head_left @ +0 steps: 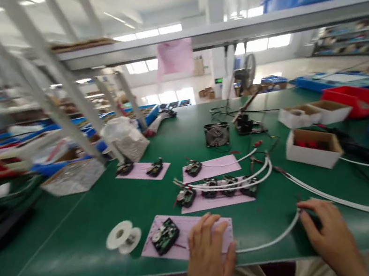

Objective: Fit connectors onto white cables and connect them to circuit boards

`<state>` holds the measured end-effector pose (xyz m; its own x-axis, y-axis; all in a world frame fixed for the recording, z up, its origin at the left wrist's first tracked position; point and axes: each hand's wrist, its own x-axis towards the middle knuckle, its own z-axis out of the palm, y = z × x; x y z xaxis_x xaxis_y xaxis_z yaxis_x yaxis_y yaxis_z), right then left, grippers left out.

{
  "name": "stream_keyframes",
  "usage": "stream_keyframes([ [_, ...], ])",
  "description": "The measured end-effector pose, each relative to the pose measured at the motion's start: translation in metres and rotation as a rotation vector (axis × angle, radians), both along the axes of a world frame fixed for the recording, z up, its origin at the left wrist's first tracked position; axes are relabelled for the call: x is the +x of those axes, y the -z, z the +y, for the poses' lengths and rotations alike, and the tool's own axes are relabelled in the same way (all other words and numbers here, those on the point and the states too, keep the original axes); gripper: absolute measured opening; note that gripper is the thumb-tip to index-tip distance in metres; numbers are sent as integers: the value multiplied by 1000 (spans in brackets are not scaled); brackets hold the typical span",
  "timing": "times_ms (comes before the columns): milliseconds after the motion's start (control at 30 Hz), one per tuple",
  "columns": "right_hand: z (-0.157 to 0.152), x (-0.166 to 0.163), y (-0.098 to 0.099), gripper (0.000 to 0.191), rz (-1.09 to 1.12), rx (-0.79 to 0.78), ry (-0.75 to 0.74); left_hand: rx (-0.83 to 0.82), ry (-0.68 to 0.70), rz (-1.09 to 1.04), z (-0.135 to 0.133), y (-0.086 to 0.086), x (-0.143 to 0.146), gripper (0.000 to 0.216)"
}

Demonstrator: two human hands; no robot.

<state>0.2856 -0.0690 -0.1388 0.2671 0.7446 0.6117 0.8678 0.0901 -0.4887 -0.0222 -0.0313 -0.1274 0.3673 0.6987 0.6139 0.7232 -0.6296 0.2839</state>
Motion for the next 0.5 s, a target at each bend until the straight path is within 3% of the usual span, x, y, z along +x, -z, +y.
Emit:
stream_keyframes([
  [267, 11, 0, -20, 21, 53, -96, 2, 181, 2, 144, 18, 2, -12, 26],
  [400, 17, 40, -33, 21, 2, -146, -11, 217, -1, 134, 19, 5, -10, 24],
  [500, 25, 80, -35, 25, -29, -191, -51, 147, -6, 87, 9, 4, -6, 24],
])
